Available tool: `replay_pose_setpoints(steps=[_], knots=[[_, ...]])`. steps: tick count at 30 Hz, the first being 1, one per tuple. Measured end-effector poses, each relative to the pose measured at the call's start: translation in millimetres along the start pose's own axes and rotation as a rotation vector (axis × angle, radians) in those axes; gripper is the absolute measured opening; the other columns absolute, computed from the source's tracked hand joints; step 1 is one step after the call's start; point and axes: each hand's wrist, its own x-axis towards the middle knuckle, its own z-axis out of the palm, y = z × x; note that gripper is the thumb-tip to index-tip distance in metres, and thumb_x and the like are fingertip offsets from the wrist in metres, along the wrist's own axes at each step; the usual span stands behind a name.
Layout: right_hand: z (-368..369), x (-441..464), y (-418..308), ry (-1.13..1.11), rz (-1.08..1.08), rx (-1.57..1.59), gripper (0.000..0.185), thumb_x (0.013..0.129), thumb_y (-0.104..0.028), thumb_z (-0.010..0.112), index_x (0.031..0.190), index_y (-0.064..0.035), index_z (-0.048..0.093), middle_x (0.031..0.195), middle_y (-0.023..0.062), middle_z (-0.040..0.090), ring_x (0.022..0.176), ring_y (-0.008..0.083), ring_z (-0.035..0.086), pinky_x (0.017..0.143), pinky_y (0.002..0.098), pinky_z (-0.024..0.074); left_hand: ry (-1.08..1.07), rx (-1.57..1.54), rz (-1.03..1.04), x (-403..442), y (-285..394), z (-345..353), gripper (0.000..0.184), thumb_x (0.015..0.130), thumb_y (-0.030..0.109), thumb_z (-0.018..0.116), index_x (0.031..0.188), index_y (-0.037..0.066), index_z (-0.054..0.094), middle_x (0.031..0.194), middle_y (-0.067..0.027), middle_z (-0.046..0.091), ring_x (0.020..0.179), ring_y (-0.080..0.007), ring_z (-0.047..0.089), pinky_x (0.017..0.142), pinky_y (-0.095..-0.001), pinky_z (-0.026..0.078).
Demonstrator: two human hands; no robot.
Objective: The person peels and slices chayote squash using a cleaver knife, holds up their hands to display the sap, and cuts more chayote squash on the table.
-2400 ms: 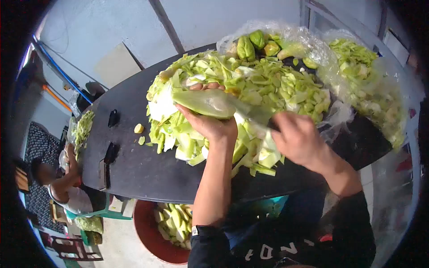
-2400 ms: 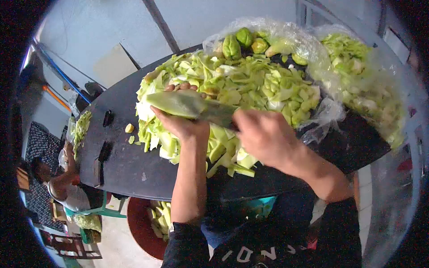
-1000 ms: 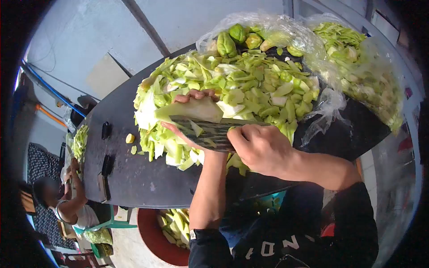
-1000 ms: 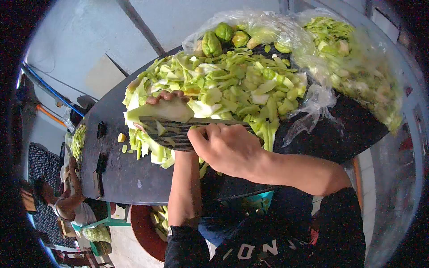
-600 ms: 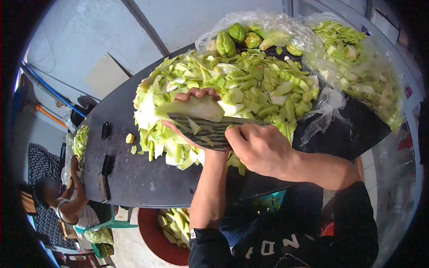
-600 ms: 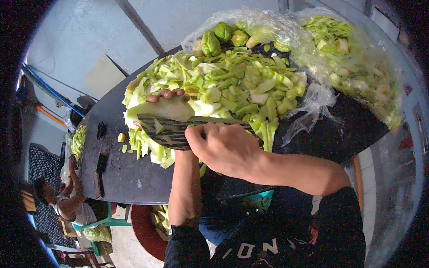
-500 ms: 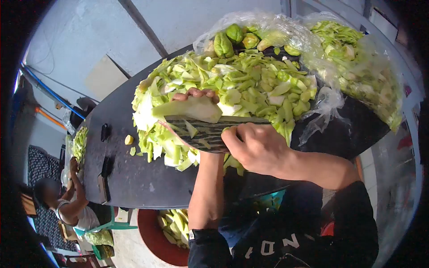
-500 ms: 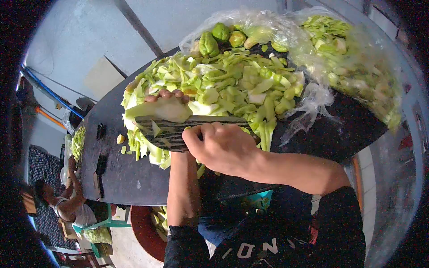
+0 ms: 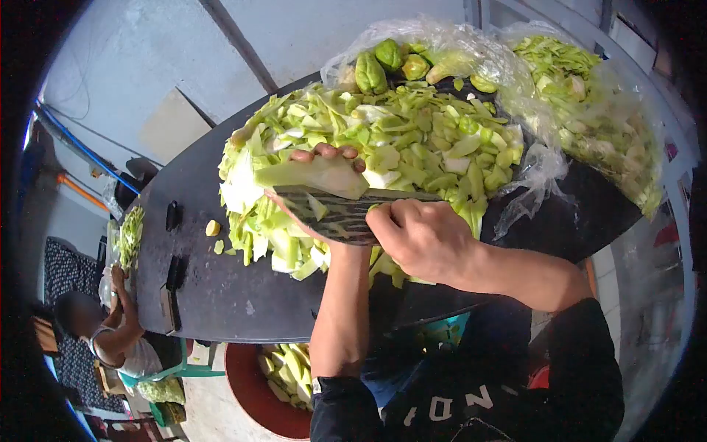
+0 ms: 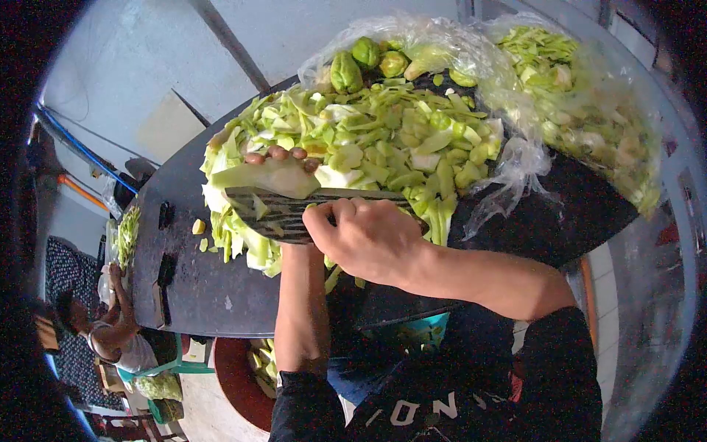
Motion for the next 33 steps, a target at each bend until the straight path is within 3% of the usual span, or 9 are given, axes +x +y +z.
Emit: replay_pose_setpoints(steps=[1, 4, 11, 14, 21, 31, 33], knots=[[-2, 0, 0, -0.001, 0.001, 0.002, 0.014, 0.081, -0.012, 0.059, 0.088, -0.0015, 0.051, 0.066, 0.0112, 0.059, 0.055, 0.0227, 0.065, 0.043, 0.0332, 0.053, 0.148, 0.031, 0.032, -2, -1, 9, 0.065, 0.093, 0.071, 0.033, 0.11, 0.011, 0.05, 0.1, -0.0144, 0.055, 0.097, -0.0347, 0.053, 0.081, -0.0451, 0.048], [-6, 0, -1, -0.013, 0.03, 0.054, 0.015, 0.081, -0.011, 0.059, 0.089, -0.0008, 0.052, 0.066, 0.0119, 0.06, 0.055, 0.0242, 0.066, 0.044, 0.0338, 0.0537, 0.21, 0.134, 0.087, -3, -5, 14, 0.066, 0.092, 0.072, 0.033, 0.108, 0.01, 0.05, 0.098, -0.0131, 0.054, 0.096, -0.033, 0.052, 0.08, -0.0437, 0.047], [-7, -2, 1, -0.02, 0.079, 0.126, 0.018, 0.079, -0.011, 0.059, 0.092, 0.0003, 0.053, 0.069, 0.0122, 0.061, 0.058, 0.026, 0.067, 0.046, 0.035, 0.0548, 0.213, 0.185, 0.149, -1, -8, 5, 0.065, 0.091, 0.071, 0.036, 0.108, 0.01, 0.052, 0.1, -0.0134, 0.055, 0.096, -0.0319, 0.052, 0.08, -0.0437, 0.047], [-5, -2, 2, 0.002, 0.056, 0.088, 0.019, 0.078, -0.01, 0.059, 0.093, 0.0002, 0.053, 0.069, 0.0119, 0.061, 0.058, 0.0256, 0.067, 0.046, 0.0354, 0.0545, 0.084, 0.058, -0.009, -1, -4, 9, 0.063, 0.093, 0.069, 0.036, 0.11, 0.011, 0.053, 0.103, -0.0139, 0.056, 0.098, -0.0324, 0.052, 0.084, -0.0451, 0.048], [-3, 0, 1, -0.008, 0.069, 0.11, 0.018, 0.078, -0.009, 0.06, 0.093, -0.0007, 0.053, 0.069, 0.0118, 0.061, 0.059, 0.0247, 0.067, 0.047, 0.0355, 0.0548, 0.166, -0.032, 0.01, -5, -4, 9, 0.061, 0.092, 0.069, 0.039, 0.109, 0.012, 0.053, 0.106, -0.0122, 0.055, 0.102, -0.0297, 0.05, 0.085, -0.0429, 0.048], [2, 2, 13, 0.053, 0.104, 0.305, 0.02, 0.078, -0.007, 0.06, 0.096, 0.0013, 0.054, 0.07, 0.0179, 0.064, 0.061, 0.0342, 0.067, 0.051, 0.0419, 0.055, 0.39, 0.321, -0.029, 2, -3, 28, 0.062, 0.093, 0.07, 0.034, 0.101, 0.012, 0.052, 0.093, -0.012, 0.059, 0.087, -0.031, 0.056, 0.07, -0.0411, 0.044], [-5, 6, 20, 0.011, 0.199, 0.462, 0.019, 0.082, -0.007, 0.064, 0.097, -0.0013, 0.054, 0.067, 0.0159, 0.06, 0.059, 0.0333, 0.063, 0.05, 0.0438, 0.0491, 0.429, 0.337, -0.035, 5, -3, 31, 0.062, 0.093, 0.07, 0.033, 0.099, 0.011, 0.05, 0.091, -0.0121, 0.059, 0.085, -0.0308, 0.056, 0.071, -0.042, 0.045]])
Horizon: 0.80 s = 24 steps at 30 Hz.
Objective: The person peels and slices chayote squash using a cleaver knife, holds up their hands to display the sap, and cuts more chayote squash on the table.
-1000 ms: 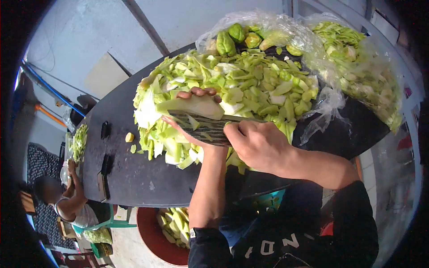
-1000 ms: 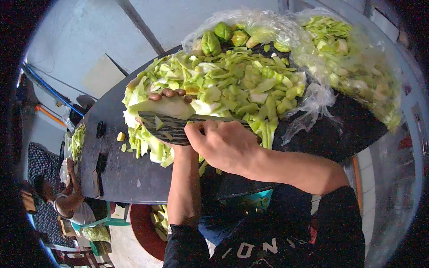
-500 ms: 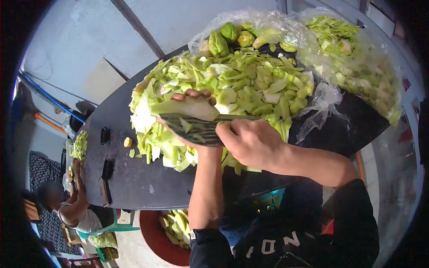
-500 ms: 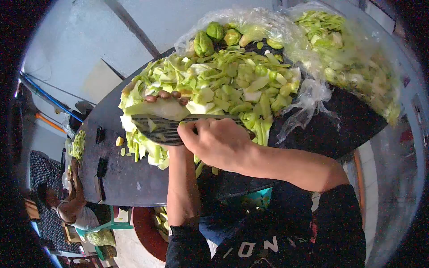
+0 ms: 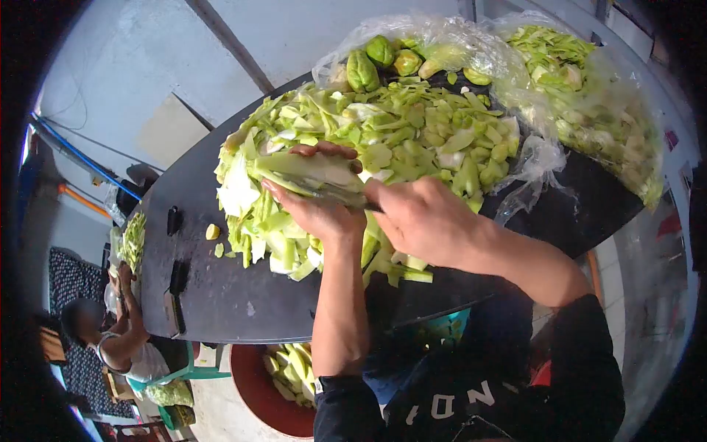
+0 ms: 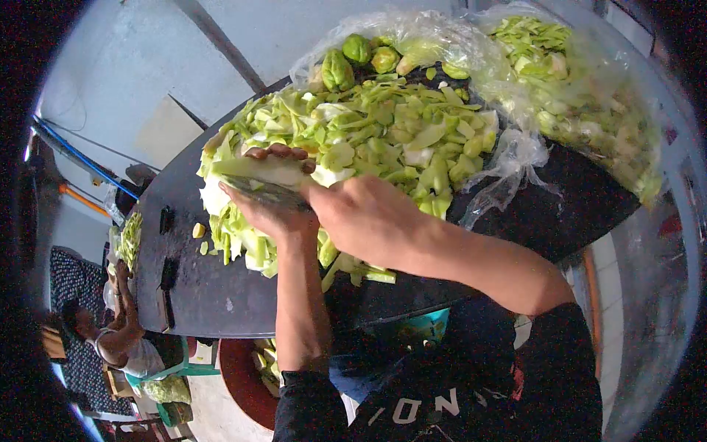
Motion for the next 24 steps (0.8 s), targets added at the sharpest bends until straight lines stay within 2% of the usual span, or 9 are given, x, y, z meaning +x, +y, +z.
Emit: replay_pose_setpoints(steps=[6, 8, 9, 13, 15, 18, 20, 22, 24], knots=[[-29, 11, 8, -0.022, 0.097, 0.17, 0.016, 0.088, -0.012, 0.064, 0.087, 0.0033, 0.059, 0.057, 0.0204, 0.055, 0.05, 0.0328, 0.058, 0.047, 0.0402, 0.0416, -0.051, 0.074, -0.025, 2, 2, 9, 0.065, 0.095, 0.068, 0.029, 0.101, 0.007, 0.051, 0.089, -0.0131, 0.058, 0.084, -0.0308, 0.059, 0.078, -0.0437, 0.049], [-36, 12, 13, -0.102, 0.191, 0.197, 0.018, 0.088, -0.014, 0.065, 0.093, 0.004, 0.063, 0.056, 0.0199, 0.053, 0.046, 0.0289, 0.054, 0.046, 0.0382, 0.0407, 0.073, -0.157, -0.137, 3, 3, 11, 0.067, 0.095, 0.068, 0.028, 0.106, 0.005, 0.052, 0.091, -0.0158, 0.06, 0.083, -0.0312, 0.06, 0.078, -0.0432, 0.05], [-39, 11, 13, -0.056, 0.129, 0.19, 0.022, 0.087, -0.014, 0.065, 0.1, 0.0048, 0.064, 0.055, 0.0191, 0.053, 0.044, 0.0259, 0.051, 0.046, 0.0378, 0.0401, 0.072, -0.158, -0.137, 3, 2, 10, 0.067, 0.095, 0.068, 0.028, 0.106, 0.005, 0.052, 0.091, -0.0158, 0.06, 0.083, -0.0312, 0.06, 0.078, -0.0432, 0.05], [-40, 10, 9, -0.054, 0.134, 0.156, 0.019, 0.088, -0.013, 0.065, 0.093, 0.0051, 0.063, 0.055, 0.0195, 0.053, 0.046, 0.0298, 0.052, 0.047, 0.039, 0.0407, -0.109, 0.132, -0.074, 2, 1, 5, 0.069, 0.096, 0.067, 0.029, 0.112, 0.005, 0.051, 0.099, -0.0169, 0.062, 0.087, -0.0293, 0.06, 0.08, -0.0423, 0.05], [-37, 9, 9, -0.059, 0.093, 0.126, 0.017, 0.088, -0.013, 0.061, 0.094, 0.0028, 0.061, 0.063, 0.0229, 0.06, 0.06, 0.04, 0.063, 0.057, 0.047, 0.0497, -0.16, 0.18, -0.049, -1, -2, 10, 0.069, 0.096, 0.067, 0.028, 0.114, 0.005, 0.05, 0.102, -0.0167, 0.062, 0.088, -0.0286, 0.06, 0.081, -0.0419, 0.05], [-17, 4, 15, 0.028, 0.054, 0.037, 0.013, 0.088, -0.011, 0.059, 0.095, 0.0004, 0.059, 0.06, 0.0218, 0.06, 0.061, 0.0395, 0.064, 0.055, 0.0493, 0.0509, -0.052, 0.114, -0.003, -4, -10, 16, 0.067, 0.096, 0.066, 0.03, 0.117, 0.005, 0.051, 0.103, -0.0162, 0.062, 0.094, -0.0341, 0.06, 0.085, -0.048, 0.049], [-8, -1, 15, 0.031, 0.029, -0.04, 0.011, 0.085, -0.007, 0.057, 0.093, -0.0003, 0.057, 0.063, 0.02, 0.062, 0.06, 0.0373, 0.065, 0.052, 0.0473, 0.0523, 0.068, 0.123, 0.089, 0, -18, 10, 0.064, 0.095, 0.066, 0.034, 0.12, 0.007, 0.046, 0.1, -0.0139, 0.061, 0.09, -0.0282, 0.059, 0.08, -0.0409, 0.049], [-1, -3, 10, 0.099, -0.135, -0.193, 0.011, 0.081, -0.006, 0.058, 0.09, -0.0008, 0.055, 0.068, 0.018, 0.064, 0.06, 0.0348, 0.066, 0.05, 0.0444, 0.0538, 0.076, 0.126, 0.095, -3, -16, 5, 0.064, 0.094, 0.067, 0.037, 0.119, 0.009, 0.047, 0.097, -0.012, 0.061, 0.09, -0.027, 0.058, 0.08, -0.0402, 0.048], [-4, -8, 5, 0.0, -0.122, -0.274, 0.014, 0.079, -0.007, 0.058, 0.091, -0.0008, 0.054, 0.071, 0.0166, 0.065, 0.06, 0.0337, 0.067, 0.05, 0.0425, 0.0548, 0.057, 0.018, 0.117, -2, -10, 1, 0.063, 0.093, 0.069, 0.037, 0.118, 0.011, 0.048, 0.096, -0.0117, 0.06, 0.089, -0.0265, 0.058, 0.078, -0.0392, 0.047]])
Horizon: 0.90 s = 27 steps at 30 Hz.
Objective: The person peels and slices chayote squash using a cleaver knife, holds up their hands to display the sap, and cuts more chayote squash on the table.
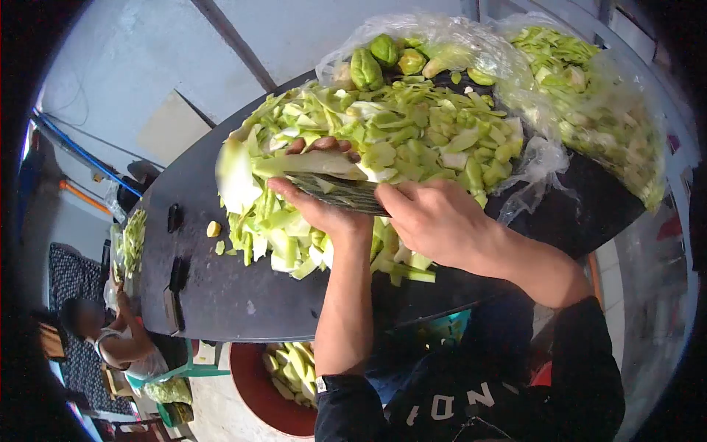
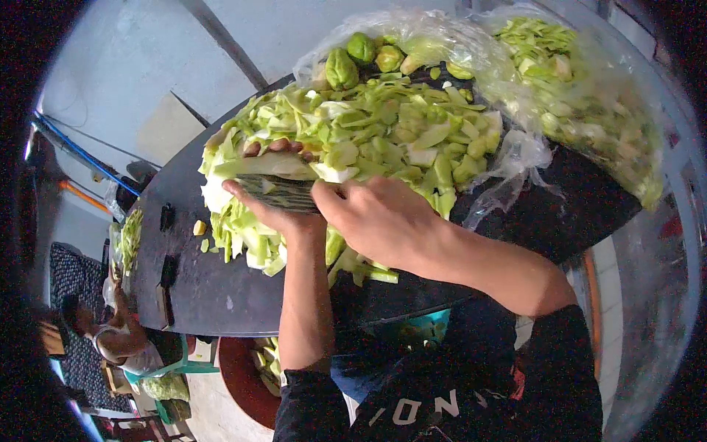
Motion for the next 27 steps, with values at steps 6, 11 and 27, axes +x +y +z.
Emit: replay_pose_setpoints(steps=[6, 11, 27], knots=[[3, -2, -2, -0.04, -0.03, -0.023, 0.014, 0.08, -0.007, 0.058, 0.091, -0.0007, 0.052, 0.071, 0.0144, 0.064, 0.06, 0.0313, 0.068, 0.049, 0.0421, 0.0546, -0.133, -0.001, 0.096, 5, 6, -11, 0.063, 0.091, 0.07, 0.04, 0.115, 0.013, 0.049, 0.098, -0.0087, 0.059, 0.092, -0.0252, 0.056, 0.083, -0.041, 0.046], [1, 4, -8, 0.004, -0.027, -0.005, 0.015, 0.079, -0.008, 0.058, 0.092, -0.0004, 0.052, 0.071, 0.0145, 0.063, 0.061, 0.0313, 0.068, 0.05, 0.0419, 0.0547, -0.183, -0.287, -0.012, -2, -3, -3, 0.061, 0.09, 0.07, 0.044, 0.112, 0.013, 0.051, 0.104, -0.0031, 0.054, 0.099, -0.0206, 0.053, 0.091, -0.0415, 0.041], [-18, 7, 10, -0.01, 0.191, 0.456, 0.011, 0.088, -0.008, 0.059, 0.095, 0.0011, 0.057, 0.058, 0.0202, 0.057, 0.058, 0.0394, 0.061, 0.05, 0.0466, 0.0456, -0.163, 0.173, 0.075, -5, 7, 9, 0.06, 0.094, 0.062, 0.042, 0.115, 0.007, 0.05, 0.097, -0.0152, 0.06, 0.084, -0.0308, 0.058, 0.077, -0.0437, 0.048]])
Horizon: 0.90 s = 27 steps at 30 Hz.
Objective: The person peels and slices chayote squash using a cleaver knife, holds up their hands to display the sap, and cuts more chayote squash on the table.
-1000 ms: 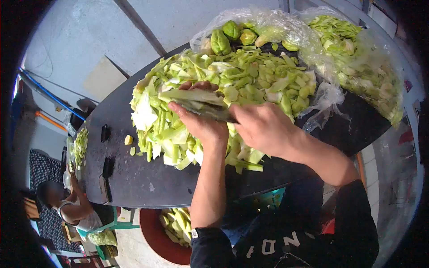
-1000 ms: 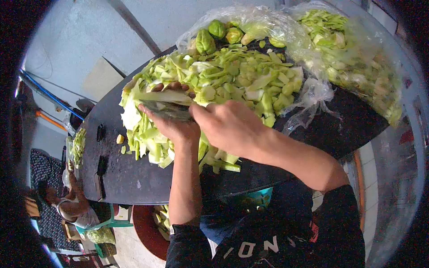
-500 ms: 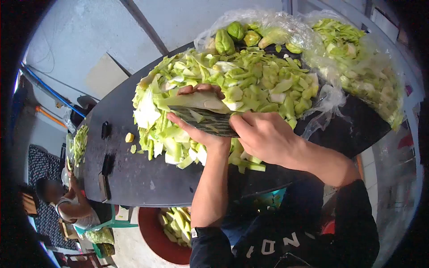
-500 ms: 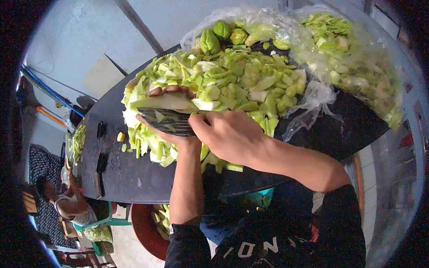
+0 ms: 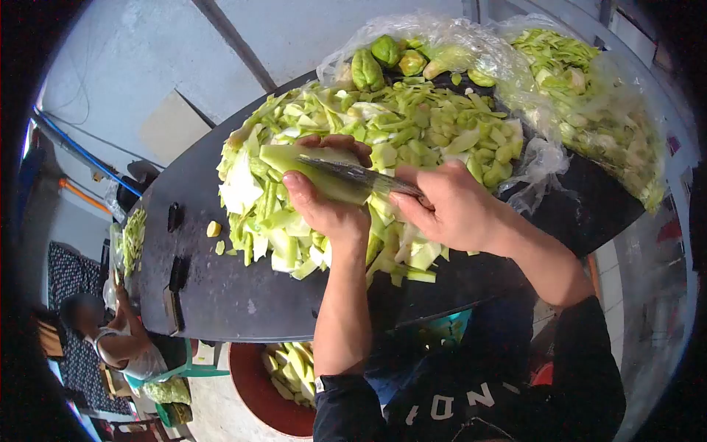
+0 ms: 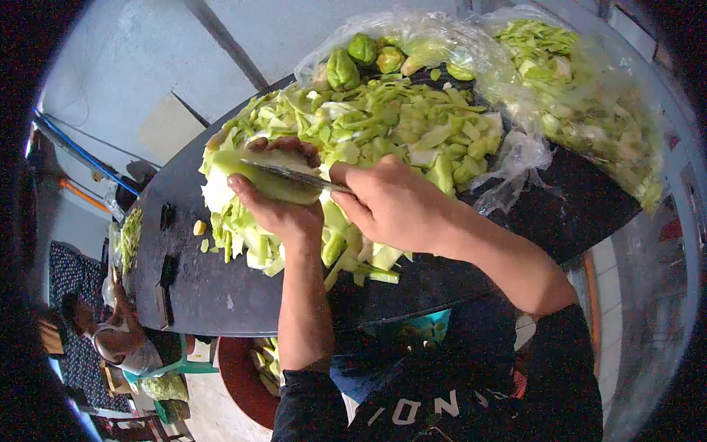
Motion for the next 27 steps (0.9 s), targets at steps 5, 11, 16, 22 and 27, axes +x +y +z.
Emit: replay_pose_setpoints(steps=[5, 11, 16, 22, 27], knots=[[-5, -2, 1, -0.004, 0.082, 0.098, 0.013, 0.089, -0.01, 0.061, 0.09, 0.0025, 0.058, 0.056, 0.0191, 0.056, 0.048, 0.0305, 0.059, 0.046, 0.0403, 0.0419, -0.063, -0.097, -0.067, 3, -1, -5, 0.062, 0.094, 0.063, 0.04, 0.116, 0.006, 0.05, 0.099, -0.0143, 0.06, 0.089, -0.03, 0.058, 0.078, -0.0424, 0.048], [-9, 0, 7, 0.117, 0.198, 0.144, 0.015, 0.089, -0.011, 0.062, 0.089, 0.0035, 0.058, 0.056, 0.0129, 0.055, 0.046, 0.0157, 0.053, 0.045, 0.0351, 0.0398, 0.087, -0.012, -0.046, 4, 1, -4, 0.06, 0.094, 0.061, 0.041, 0.114, 0.007, 0.055, 0.1, -0.0078, 0.06, 0.096, -0.0222, 0.058, 0.083, -0.037, 0.048], [-4, 1, 15, 0.215, 0.183, 0.186, 0.016, 0.089, -0.011, 0.063, 0.087, 0.0033, 0.058, 0.057, 0.0133, 0.055, 0.045, 0.0153, 0.05, 0.045, 0.0344, 0.0389, 0.045, -0.259, -0.227, 11, -3, -10, 0.062, 0.094, 0.062, 0.039, 0.115, 0.005, 0.051, 0.101, -0.0162, 0.059, 0.093, -0.0287, 0.058, 0.082, -0.04, 0.049], [-12, 1, 33, 0.308, 0.254, 0.122, 0.015, 0.09, -0.01, 0.062, 0.095, 0.004, 0.06, 0.06, 0.0101, 0.058, 0.048, 0.0119, 0.052, 0.046, 0.0325, 0.041, 0.032, -0.681, -0.424, 18, -5, -25, 0.063, 0.093, 0.06, 0.045, 0.122, 0.004, 0.05, 0.102, -0.0179, 0.057, 0.09, -0.0312, 0.056, 0.079, -0.0408, 0.05], [-17, 0, 31, 0.303, 0.269, 0.145, 0.021, 0.09, -0.009, 0.063, 0.106, 0.0043, 0.061, 0.061, 0.0076, 0.059, 0.051, 0.0087, 0.054, 0.047, 0.0308, 0.0426, -0.052, -0.722, -0.469, 19, -3, -34, 0.059, 0.093, 0.055, 0.049, 0.125, 0.005, 0.049, 0.097, -0.0156, 0.061, 0.084, -0.0265, 0.057, 0.071, -0.0367, 0.049]])
